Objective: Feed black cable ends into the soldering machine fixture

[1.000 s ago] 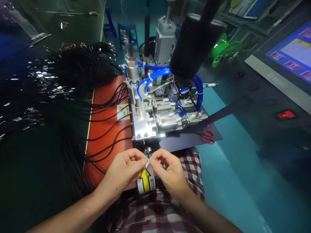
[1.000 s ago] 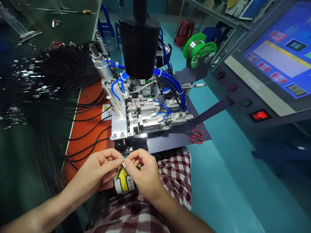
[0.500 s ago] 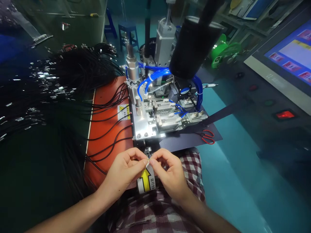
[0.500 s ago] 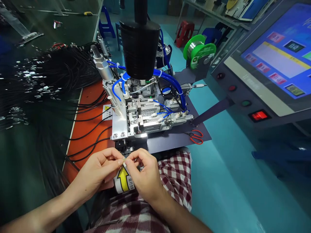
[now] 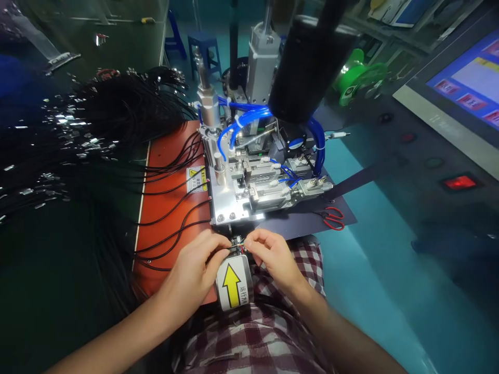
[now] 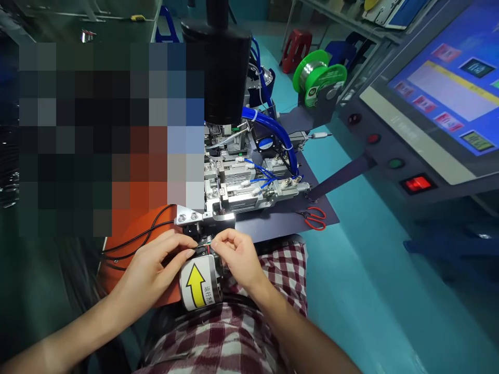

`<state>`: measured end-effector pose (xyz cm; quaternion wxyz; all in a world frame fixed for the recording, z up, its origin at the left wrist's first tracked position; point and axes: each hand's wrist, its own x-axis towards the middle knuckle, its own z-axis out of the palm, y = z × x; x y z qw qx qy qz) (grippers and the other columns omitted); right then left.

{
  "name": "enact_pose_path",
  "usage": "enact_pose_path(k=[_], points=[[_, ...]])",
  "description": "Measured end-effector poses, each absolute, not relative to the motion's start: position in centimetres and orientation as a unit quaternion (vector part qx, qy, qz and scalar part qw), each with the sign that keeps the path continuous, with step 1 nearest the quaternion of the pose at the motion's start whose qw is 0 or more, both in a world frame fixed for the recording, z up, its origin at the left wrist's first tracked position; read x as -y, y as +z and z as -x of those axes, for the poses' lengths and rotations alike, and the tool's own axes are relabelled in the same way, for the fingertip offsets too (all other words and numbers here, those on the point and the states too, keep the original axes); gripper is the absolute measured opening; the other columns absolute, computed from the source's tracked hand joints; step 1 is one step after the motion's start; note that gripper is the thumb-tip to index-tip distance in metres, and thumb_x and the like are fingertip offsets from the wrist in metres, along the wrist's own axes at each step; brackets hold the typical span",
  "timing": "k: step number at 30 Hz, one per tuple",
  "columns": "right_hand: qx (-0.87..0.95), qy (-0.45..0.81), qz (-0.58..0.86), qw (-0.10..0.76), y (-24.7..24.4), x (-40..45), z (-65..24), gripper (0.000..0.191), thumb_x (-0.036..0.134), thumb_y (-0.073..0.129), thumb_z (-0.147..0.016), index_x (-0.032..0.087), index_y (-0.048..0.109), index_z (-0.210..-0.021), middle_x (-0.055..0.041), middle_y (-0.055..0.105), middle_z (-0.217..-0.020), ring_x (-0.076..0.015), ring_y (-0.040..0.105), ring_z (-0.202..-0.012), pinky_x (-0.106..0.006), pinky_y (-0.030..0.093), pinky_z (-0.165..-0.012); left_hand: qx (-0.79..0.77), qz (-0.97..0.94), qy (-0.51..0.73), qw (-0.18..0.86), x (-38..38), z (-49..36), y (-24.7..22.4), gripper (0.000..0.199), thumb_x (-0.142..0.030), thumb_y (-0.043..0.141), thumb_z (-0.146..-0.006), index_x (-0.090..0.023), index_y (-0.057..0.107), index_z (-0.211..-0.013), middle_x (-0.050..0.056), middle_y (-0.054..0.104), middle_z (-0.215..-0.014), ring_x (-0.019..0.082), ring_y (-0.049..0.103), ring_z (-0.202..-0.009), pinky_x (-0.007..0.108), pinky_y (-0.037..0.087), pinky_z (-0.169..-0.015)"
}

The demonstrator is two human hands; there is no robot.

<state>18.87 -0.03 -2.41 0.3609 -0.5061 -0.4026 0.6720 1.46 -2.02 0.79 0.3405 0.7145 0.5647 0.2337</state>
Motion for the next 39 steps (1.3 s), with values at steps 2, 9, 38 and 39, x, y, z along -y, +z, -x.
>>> enact_pose_path(k=[2, 9, 38, 39], points=[[0.412, 0.671, 0.508, 0.349, -3.0, -0.5, -18.9, 0.014, 0.025, 0.062, -0.073, 0.014, 0.057, -0.065, 0.0053, 0.045, -0.051, -0.0072, 0.037, -0.046, -0.021, 0.027, -0.045, -0.561, -0.741, 0.223, 0.294, 1.8, -1.2, 0.4, 0.016, -0.019, 0.045, -0.091, -0.020, 0.061, -0.094, 0.001, 0.051, -0.083, 0.013, 0.055, -0.074, 0.024, 0.044, -0.066], [0.424, 0.673, 0.507, 0.332, -3.6, -1.3, -19.0, 0.014, 0.026, 0.062, -0.073, 0.015, 0.059, -0.065, 0.0056, 0.044, -0.048, -0.0079, 0.037, -0.046, -0.021, 0.028, -0.045, -0.492, -0.819, 0.199, 0.218, 1.5, -0.8, -0.5, 0.028, -0.011, 0.037, -0.091, -0.019, 0.059, -0.105, 0.005, 0.057, -0.090, 0.016, 0.058, -0.076, 0.025, 0.047, -0.065], [0.460, 0.648, 0.508, 0.332, -4.1, -1.2, -19.2, 0.015, 0.029, 0.060, -0.077, 0.017, 0.056, -0.069, 0.0052, 0.045, -0.053, -0.0088, 0.039, -0.047, -0.022, 0.031, -0.045, -0.466, -0.864, 0.171, 0.085, 1.6, -0.8, -1.3, 0.032, -0.009, 0.037, -0.088, -0.014, 0.063, -0.107, 0.006, 0.054, -0.077, 0.018, 0.054, -0.064, 0.028, 0.047, -0.054], [0.468, 0.641, 0.507, 0.335, -4.2, -1.2, -19.2, 0.015, 0.029, 0.060, -0.077, 0.017, 0.056, -0.069, 0.0053, 0.044, -0.053, -0.0089, 0.038, -0.048, -0.022, 0.031, -0.046, -0.466, -0.864, 0.169, 0.084, 1.6, -0.8, -1.3, 0.032, -0.009, 0.037, -0.088, -0.014, 0.062, -0.107, 0.006, 0.054, -0.077, 0.018, 0.053, -0.063, 0.028, 0.047, -0.054]])
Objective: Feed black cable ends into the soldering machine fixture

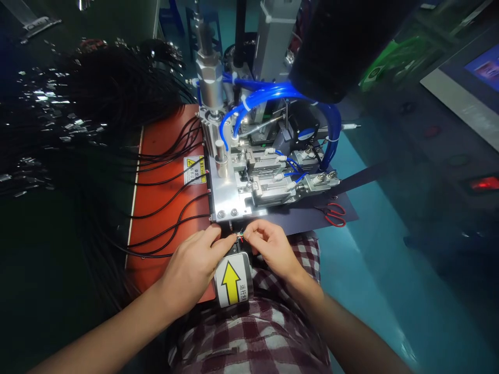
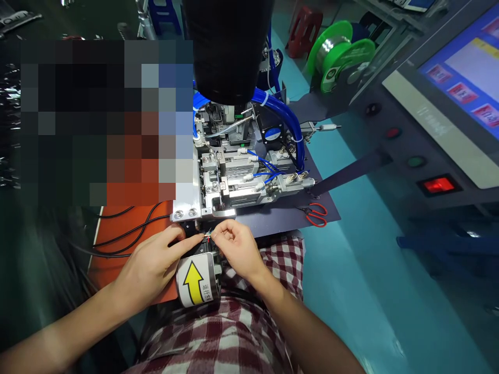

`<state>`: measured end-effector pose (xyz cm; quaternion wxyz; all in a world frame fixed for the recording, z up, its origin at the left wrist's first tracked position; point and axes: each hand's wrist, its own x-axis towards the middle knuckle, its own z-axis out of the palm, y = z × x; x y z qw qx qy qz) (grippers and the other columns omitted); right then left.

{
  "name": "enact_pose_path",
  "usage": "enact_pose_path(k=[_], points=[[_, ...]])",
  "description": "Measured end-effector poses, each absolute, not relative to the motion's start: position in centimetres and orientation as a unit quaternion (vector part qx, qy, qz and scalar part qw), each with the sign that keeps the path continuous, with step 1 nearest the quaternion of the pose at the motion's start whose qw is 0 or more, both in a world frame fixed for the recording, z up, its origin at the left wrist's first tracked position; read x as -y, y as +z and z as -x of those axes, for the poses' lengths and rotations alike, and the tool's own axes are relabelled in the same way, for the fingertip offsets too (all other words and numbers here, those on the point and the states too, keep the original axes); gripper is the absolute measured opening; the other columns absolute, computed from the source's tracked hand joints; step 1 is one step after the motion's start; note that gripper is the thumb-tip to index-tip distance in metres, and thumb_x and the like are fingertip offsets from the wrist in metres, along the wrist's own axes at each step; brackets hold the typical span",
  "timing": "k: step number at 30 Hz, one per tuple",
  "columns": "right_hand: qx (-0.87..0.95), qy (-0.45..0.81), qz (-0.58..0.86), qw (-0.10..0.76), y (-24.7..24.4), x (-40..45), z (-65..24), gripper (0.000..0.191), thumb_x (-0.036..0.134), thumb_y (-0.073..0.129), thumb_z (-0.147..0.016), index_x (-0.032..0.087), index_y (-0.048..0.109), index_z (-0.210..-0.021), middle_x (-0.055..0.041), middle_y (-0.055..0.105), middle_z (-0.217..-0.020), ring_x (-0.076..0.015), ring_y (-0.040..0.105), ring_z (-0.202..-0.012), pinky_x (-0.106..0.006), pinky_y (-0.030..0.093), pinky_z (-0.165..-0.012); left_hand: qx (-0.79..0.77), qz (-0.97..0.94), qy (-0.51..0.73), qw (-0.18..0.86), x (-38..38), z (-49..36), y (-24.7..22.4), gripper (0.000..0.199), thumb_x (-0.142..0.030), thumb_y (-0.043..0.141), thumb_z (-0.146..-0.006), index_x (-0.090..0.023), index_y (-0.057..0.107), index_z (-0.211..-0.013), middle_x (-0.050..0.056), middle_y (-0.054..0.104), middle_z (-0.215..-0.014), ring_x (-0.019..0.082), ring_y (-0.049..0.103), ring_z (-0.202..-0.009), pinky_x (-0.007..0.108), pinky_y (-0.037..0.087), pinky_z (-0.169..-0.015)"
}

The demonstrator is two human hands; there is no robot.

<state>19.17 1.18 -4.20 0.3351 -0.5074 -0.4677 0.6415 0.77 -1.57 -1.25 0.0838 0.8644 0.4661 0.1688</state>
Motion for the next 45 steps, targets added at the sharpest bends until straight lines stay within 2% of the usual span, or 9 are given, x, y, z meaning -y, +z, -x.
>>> enact_pose_path(k=[10, 16, 20, 25, 28, 32, 39, 45], points=[[0.535, 0.577, 0.510, 0.348, -4.7, -0.8, -19.3, 0.012, 0.026, 0.057, -0.080, 0.018, 0.056, -0.071, 0.0034, 0.046, -0.060, -0.0113, 0.044, -0.054, -0.024, 0.036, -0.053, -0.465, -0.866, 0.166, 0.077, 1.3, -1.0, -1.1, 0.033, -0.010, 0.035, -0.090, -0.014, 0.063, -0.106, 0.007, 0.055, -0.077, 0.018, 0.053, -0.064, 0.028, 0.047, -0.055], [0.478, 0.615, 0.543, 0.313, -3.8, -1.0, -18.9, 0.010, 0.023, 0.055, -0.076, 0.017, 0.056, -0.068, 0.0041, 0.049, -0.055, -0.0105, 0.044, -0.047, -0.023, 0.035, -0.046, -0.451, -0.884, 0.125, 0.006, 1.3, -1.3, -0.7, 0.034, -0.009, 0.034, -0.089, -0.014, 0.063, -0.105, 0.005, 0.055, -0.073, 0.017, 0.050, -0.059, 0.028, 0.042, -0.052], [0.522, 0.550, 0.581, 0.297, -3.1, -1.3, -18.8, 0.010, 0.018, 0.054, -0.073, 0.017, 0.057, -0.063, 0.0036, 0.050, -0.053, -0.0106, 0.044, -0.049, -0.022, 0.032, -0.046, -0.436, -0.894, 0.100, -0.031, 1.3, -1.5, -0.6, 0.033, -0.007, 0.037, -0.085, -0.013, 0.062, -0.106, 0.008, 0.060, -0.080, 0.019, 0.051, -0.059, 0.030, 0.041, -0.052], [0.460, 0.635, 0.553, 0.283, -3.5, -1.3, -19.4, 0.013, 0.027, 0.058, -0.074, 0.016, 0.058, -0.067, 0.0027, 0.051, -0.056, -0.0103, 0.044, -0.047, -0.023, 0.035, -0.045, -0.458, -0.880, 0.124, 0.011, 1.3, -1.3, -1.0, 0.031, -0.008, 0.038, -0.087, -0.015, 0.062, -0.105, 0.008, 0.063, -0.086, 0.020, 0.055, -0.064, 0.031, 0.043, -0.056], [0.464, 0.597, 0.567, 0.327, -3.7, -0.8, -19.4, 0.017, 0.033, 0.060, -0.077, 0.016, 0.061, -0.074, 0.0018, 0.052, -0.060, -0.0104, 0.043, -0.049, -0.023, 0.034, -0.046, -0.457, -0.879, 0.137, 0.027, 1.4, -1.2, -1.2, 0.030, -0.008, 0.039, -0.088, -0.015, 0.062, -0.106, 0.008, 0.063, -0.088, 0.020, 0.056, -0.066, 0.032, 0.044, -0.057], [0.504, 0.545, 0.560, 0.368, -3.7, -0.4, -18.5, 0.015, 0.030, 0.060, -0.078, 0.016, 0.061, -0.073, 0.0008, 0.053, -0.064, -0.0105, 0.043, -0.053, -0.023, 0.034, -0.049, -0.460, -0.877, 0.134, 0.039, 1.5, -1.0, -1.2, 0.029, -0.008, 0.041, -0.087, -0.015, 0.061, -0.106, 0.008, 0.063, -0.088, 0.020, 0.057, -0.068, 0.032, 0.045, -0.059], [0.387, 0.663, 0.558, 0.316, -4.4, -1.1, -18.5, 0.023, 0.035, 0.060, -0.074, 0.015, 0.054, -0.065, 0.0060, 0.042, -0.048, -0.0077, 0.033, -0.043, -0.022, 0.024, -0.043, -0.458, -0.874, 0.144, 0.067, 1.5, -1.0, -1.3, 0.029, -0.007, 0.043, -0.087, -0.016, 0.059, -0.110, 0.008, 0.063, -0.089, 0.022, 0.058, -0.070, 0.034, 0.047, -0.060], [0.426, 0.612, 0.567, 0.351, -4.2, -1.0, -18.6, 0.023, 0.037, 0.059, -0.077, 0.014, 0.060, -0.074, 0.0037, 0.047, -0.055, -0.0084, 0.037, -0.046, -0.022, 0.027, -0.043, -0.457, -0.874, 0.151, 0.069, 1.5, -1.0, -1.3, 0.029, -0.007, 0.043, -0.087, -0.015, 0.060, -0.109, 0.010, 0.064, -0.092, 0.024, 0.059, -0.072, 0.035, 0.050, -0.060]])
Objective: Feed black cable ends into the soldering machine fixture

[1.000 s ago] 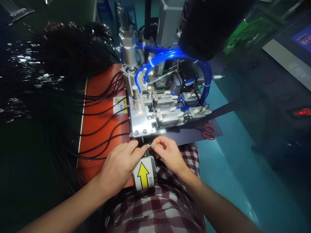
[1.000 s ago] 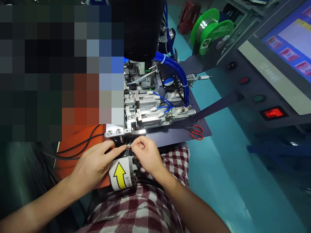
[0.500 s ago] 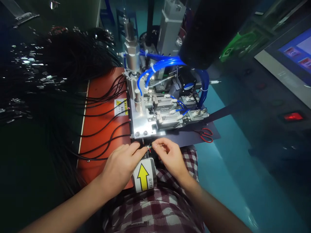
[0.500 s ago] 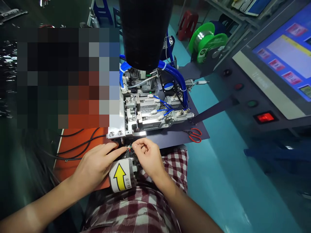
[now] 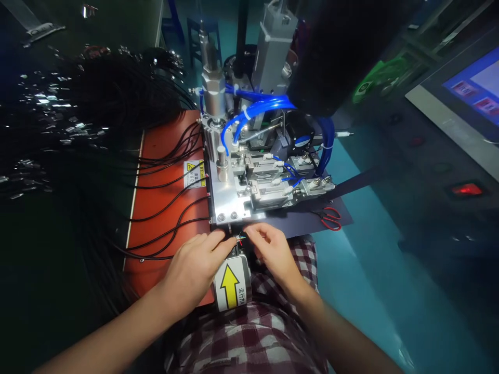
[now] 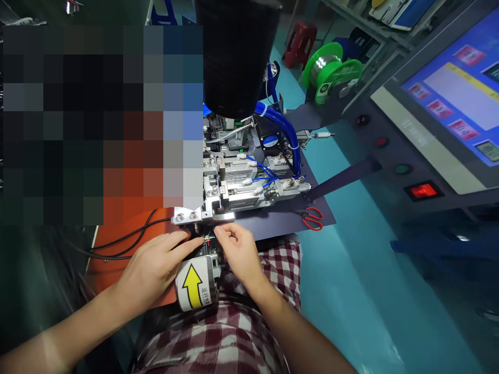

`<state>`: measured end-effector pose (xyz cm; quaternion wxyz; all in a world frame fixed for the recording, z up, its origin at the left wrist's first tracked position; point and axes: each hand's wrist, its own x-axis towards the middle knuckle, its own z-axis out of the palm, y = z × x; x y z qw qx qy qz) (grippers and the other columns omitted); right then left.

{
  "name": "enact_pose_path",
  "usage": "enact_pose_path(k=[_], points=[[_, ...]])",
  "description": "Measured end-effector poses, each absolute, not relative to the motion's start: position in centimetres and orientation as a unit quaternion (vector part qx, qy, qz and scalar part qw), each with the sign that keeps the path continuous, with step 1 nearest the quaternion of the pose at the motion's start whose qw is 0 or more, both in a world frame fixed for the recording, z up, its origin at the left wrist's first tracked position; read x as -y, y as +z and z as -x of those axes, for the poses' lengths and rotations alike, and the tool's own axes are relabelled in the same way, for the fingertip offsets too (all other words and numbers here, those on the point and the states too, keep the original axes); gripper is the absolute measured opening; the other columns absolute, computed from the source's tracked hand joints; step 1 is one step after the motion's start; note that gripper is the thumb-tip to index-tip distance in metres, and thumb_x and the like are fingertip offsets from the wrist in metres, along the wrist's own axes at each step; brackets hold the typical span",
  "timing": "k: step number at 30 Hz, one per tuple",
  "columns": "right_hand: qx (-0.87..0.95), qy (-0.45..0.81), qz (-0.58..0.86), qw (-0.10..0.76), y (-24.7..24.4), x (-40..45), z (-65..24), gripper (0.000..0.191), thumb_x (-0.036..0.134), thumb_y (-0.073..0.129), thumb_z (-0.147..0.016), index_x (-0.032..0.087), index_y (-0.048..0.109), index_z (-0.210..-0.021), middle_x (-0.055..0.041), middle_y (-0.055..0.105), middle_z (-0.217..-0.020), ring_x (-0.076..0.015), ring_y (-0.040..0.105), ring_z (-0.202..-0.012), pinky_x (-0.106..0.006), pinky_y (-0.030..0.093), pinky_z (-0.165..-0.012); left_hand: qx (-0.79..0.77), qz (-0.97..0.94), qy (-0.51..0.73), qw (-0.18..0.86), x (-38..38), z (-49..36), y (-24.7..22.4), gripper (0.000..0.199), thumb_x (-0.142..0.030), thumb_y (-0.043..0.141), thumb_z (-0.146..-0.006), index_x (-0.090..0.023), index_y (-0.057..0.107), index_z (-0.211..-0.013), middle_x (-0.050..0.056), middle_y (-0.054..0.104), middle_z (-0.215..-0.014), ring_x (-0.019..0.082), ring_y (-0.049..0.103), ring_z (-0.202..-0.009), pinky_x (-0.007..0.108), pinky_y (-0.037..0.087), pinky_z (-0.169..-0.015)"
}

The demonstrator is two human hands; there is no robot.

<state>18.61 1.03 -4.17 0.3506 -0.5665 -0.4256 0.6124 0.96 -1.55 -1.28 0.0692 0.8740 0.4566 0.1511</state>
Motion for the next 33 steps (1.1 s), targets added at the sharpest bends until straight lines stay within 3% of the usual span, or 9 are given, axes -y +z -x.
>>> enact_pose_path(k=[3, 10, 19, 25, 33], points=[[0.469, 0.574, 0.559, 0.372, -4.0, -0.7, -17.7, 0.017, 0.031, 0.060, -0.078, 0.015, 0.059, -0.072, 0.0023, 0.049, -0.059, -0.0098, 0.040, -0.050, -0.023, 0.031, -0.046, -0.457, -0.873, 0.156, 0.068, 1.4, -1.0, -1.2, 0.029, -0.007, 0.041, -0.087, -0.014, 0.062, -0.105, 0.011, 0.064, -0.091, 0.024, 0.060, -0.073, 0.036, 0.051, -0.061], [0.669, 0.339, 0.548, 0.370, -3.8, -0.2, -17.5, 0.015, 0.021, 0.052, -0.085, 0.017, 0.055, -0.071, -0.0006, 0.053, -0.069, -0.0127, 0.047, -0.061, -0.026, 0.037, -0.061, -0.460, -0.871, 0.156, 0.076, 1.4, -1.1, -1.0, 0.030, -0.008, 0.038, -0.088, -0.014, 0.063, -0.104, 0.011, 0.065, -0.091, 0.024, 0.062, -0.076, 0.036, 0.052, -0.063], [0.693, 0.296, 0.552, 0.356, -3.4, -0.3, -17.4, 0.015, 0.020, 0.052, -0.086, 0.018, 0.053, -0.070, 0.0000, 0.053, -0.067, -0.0125, 0.046, -0.061, -0.026, 0.034, -0.059, -0.461, -0.868, 0.155, 0.099, 1.2, -1.1, -1.3, 0.032, -0.006, 0.038, -0.087, -0.015, 0.062, -0.105, 0.010, 0.064, -0.090, 0.023, 0.061, -0.076, 0.034, 0.051, -0.063], [0.636, 0.348, 0.585, 0.363, -3.7, -0.1, -17.5, 0.014, 0.023, 0.053, -0.084, 0.018, 0.057, -0.071, 0.0005, 0.053, -0.066, -0.0125, 0.047, -0.060, -0.025, 0.035, -0.057, -0.457, -0.867, 0.170, 0.103, 1.1, -1.1, -1.2, 0.032, -0.007, 0.038, -0.088, -0.013, 0.062, -0.107, 0.011, 0.064, -0.091, 0.022, 0.061, -0.077, 0.032, 0.051, -0.063], [0.387, 0.625, 0.568, 0.371, -4.3, -1.0, -17.7, 0.019, 0.032, 0.063, -0.072, 0.015, 0.056, -0.065, 0.0020, 0.054, -0.057, -0.0108, 0.046, -0.052, -0.024, 0.037, -0.051, -0.456, -0.872, 0.163, 0.070, 1.3, -1.0, -0.9, 0.027, -0.008, 0.039, -0.087, -0.010, 0.063, -0.100, 0.010, 0.063, -0.085, 0.021, 0.058, -0.070, 0.031, 0.049, -0.060]])
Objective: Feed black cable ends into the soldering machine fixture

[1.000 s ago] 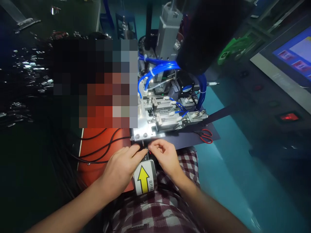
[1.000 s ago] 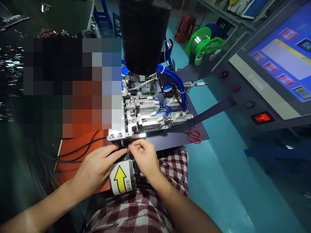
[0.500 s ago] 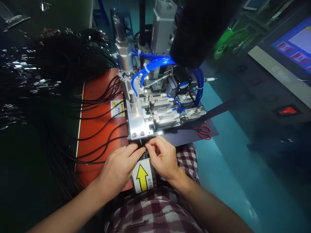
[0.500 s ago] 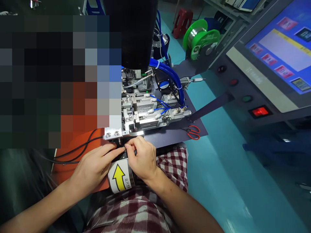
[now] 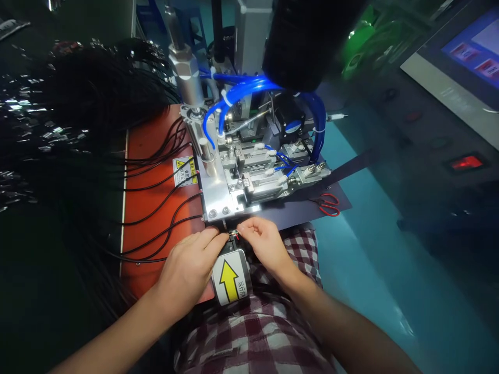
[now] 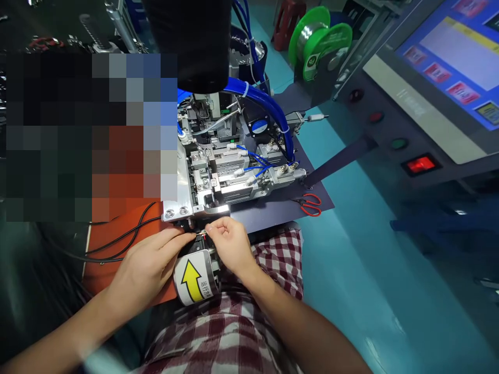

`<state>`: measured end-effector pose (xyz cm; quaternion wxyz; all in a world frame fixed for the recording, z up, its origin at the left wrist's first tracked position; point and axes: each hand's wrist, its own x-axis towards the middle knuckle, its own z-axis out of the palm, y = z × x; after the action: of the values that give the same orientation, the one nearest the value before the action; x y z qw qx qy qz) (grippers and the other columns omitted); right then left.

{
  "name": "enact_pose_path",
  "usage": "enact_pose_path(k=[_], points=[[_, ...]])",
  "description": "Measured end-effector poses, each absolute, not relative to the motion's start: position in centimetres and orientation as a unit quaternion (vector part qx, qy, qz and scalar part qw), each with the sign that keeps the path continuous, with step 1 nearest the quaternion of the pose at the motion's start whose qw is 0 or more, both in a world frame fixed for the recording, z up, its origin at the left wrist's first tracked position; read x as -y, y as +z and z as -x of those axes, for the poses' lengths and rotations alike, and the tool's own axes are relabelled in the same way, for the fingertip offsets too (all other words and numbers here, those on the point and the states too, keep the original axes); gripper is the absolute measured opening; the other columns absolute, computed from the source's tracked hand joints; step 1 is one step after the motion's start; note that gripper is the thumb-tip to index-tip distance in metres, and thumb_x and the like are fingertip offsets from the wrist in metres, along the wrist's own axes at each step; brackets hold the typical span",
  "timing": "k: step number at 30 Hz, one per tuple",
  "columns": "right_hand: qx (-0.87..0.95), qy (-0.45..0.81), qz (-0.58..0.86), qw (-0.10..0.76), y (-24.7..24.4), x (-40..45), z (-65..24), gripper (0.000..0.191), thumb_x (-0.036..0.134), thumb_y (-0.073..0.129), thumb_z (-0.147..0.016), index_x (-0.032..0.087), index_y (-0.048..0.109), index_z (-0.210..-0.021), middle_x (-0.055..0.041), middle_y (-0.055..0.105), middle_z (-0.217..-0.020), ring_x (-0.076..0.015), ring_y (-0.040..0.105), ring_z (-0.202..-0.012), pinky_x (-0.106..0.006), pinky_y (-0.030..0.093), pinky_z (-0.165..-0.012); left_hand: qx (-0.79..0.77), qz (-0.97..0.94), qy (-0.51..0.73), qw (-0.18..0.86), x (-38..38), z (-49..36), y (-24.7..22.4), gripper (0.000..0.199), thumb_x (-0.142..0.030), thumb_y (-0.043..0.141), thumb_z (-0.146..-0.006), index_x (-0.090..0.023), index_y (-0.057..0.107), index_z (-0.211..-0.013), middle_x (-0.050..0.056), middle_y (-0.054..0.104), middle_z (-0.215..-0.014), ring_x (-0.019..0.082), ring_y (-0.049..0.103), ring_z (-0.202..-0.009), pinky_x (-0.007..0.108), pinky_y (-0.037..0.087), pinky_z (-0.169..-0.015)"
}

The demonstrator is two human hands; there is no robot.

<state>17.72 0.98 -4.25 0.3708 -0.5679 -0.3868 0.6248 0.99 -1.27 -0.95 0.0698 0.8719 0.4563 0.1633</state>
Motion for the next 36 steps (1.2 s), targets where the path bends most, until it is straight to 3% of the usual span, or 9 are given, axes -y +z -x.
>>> enact_pose_path(k=[7, 10, 14, 21, 28, 32, 36], points=[[0.296, 0.689, 0.563, 0.348, -5.2, -0.8, -18.5, 0.022, 0.035, 0.065, -0.069, 0.014, 0.057, -0.066, 0.0051, 0.048, -0.050, -0.0078, 0.037, -0.045, -0.022, 0.030, -0.045, -0.474, -0.872, 0.116, 0.044, 1.6, -0.8, -0.7, 0.030, -0.008, 0.041, -0.086, -0.014, 0.061, -0.108, 0.011, 0.057, -0.088, 0.024, 0.053, -0.076, 0.034, 0.046, -0.060], [0.351, 0.639, 0.576, 0.370, -4.7, 0.1, -18.7, 0.024, 0.038, 0.062, -0.073, 0.015, 0.058, -0.068, 0.0048, 0.047, -0.053, -0.0080, 0.037, -0.046, -0.022, 0.030, -0.045, -0.474, -0.870, 0.128, 0.052, 1.6, -0.6, -0.8, 0.031, -0.009, 0.039, -0.088, -0.014, 0.062, -0.107, 0.011, 0.057, -0.087, 0.023, 0.053, -0.077, 0.033, 0.047, -0.063], [0.475, 0.561, 0.591, 0.332, -3.4, 1.2, -18.2, 0.021, 0.037, 0.063, -0.076, 0.017, 0.061, -0.070, 0.0037, 0.047, -0.055, -0.0097, 0.039, -0.049, -0.022, 0.031, -0.045, -0.473, -0.869, 0.132, 0.057, 1.4, -0.6, -0.8, 0.031, -0.009, 0.039, -0.088, -0.014, 0.063, -0.106, 0.011, 0.058, -0.087, 0.024, 0.053, -0.077, 0.034, 0.047, -0.064], [0.634, 0.360, 0.608, 0.313, -2.0, 0.8, -18.0, 0.019, 0.022, 0.051, -0.083, 0.019, 0.056, -0.065, 0.0002, 0.053, -0.063, -0.0127, 0.046, -0.059, -0.025, 0.034, -0.057, -0.477, -0.866, 0.135, 0.068, 1.5, -0.7, -0.6, 0.031, -0.008, 0.039, -0.088, -0.017, 0.061, -0.108, 0.011, 0.060, -0.093, 0.024, 0.054, -0.082, 0.034, 0.046, -0.066], [0.378, 0.690, 0.519, 0.334, -4.5, -0.4, -18.8, 0.021, 0.032, 0.060, -0.076, 0.016, 0.054, -0.065, 0.0062, 0.039, -0.051, -0.0080, 0.031, -0.046, -0.022, 0.024, -0.045, -0.477, -0.873, 0.093, 0.036, 1.5, -0.7, -0.5, 0.032, -0.009, 0.039, -0.087, -0.017, 0.060, -0.110, 0.010, 0.056, -0.087, 0.023, 0.050, -0.074, 0.034, 0.042, -0.060], [0.354, 0.697, 0.513, 0.355, -5.1, -0.5, -19.2, 0.026, 0.040, 0.059, -0.077, 0.015, 0.058, -0.070, 0.0041, 0.047, -0.057, -0.0076, 0.036, -0.046, -0.023, 0.025, -0.047, -0.472, -0.879, 0.064, 0.001, 1.9, -0.9, -0.3, 0.035, -0.005, 0.041, -0.083, -0.015, 0.059, -0.112, 0.009, 0.053, -0.085, 0.022, 0.049, -0.071, 0.033, 0.042, -0.058], [0.371, 0.682, 0.515, 0.364, -4.5, -0.7, -18.9, 0.022, 0.037, 0.061, -0.076, 0.015, 0.058, -0.071, 0.0036, 0.049, -0.059, -0.0085, 0.040, -0.049, -0.023, 0.030, -0.049, -0.488, -0.872, 0.025, 0.014, 2.6, -1.2, 0.0, 0.053, 0.002, 0.050, -0.069, -0.013, 0.053, -0.120, 0.011, 0.054, -0.095, 0.022, 0.051, -0.075, 0.033, 0.047, -0.061]])
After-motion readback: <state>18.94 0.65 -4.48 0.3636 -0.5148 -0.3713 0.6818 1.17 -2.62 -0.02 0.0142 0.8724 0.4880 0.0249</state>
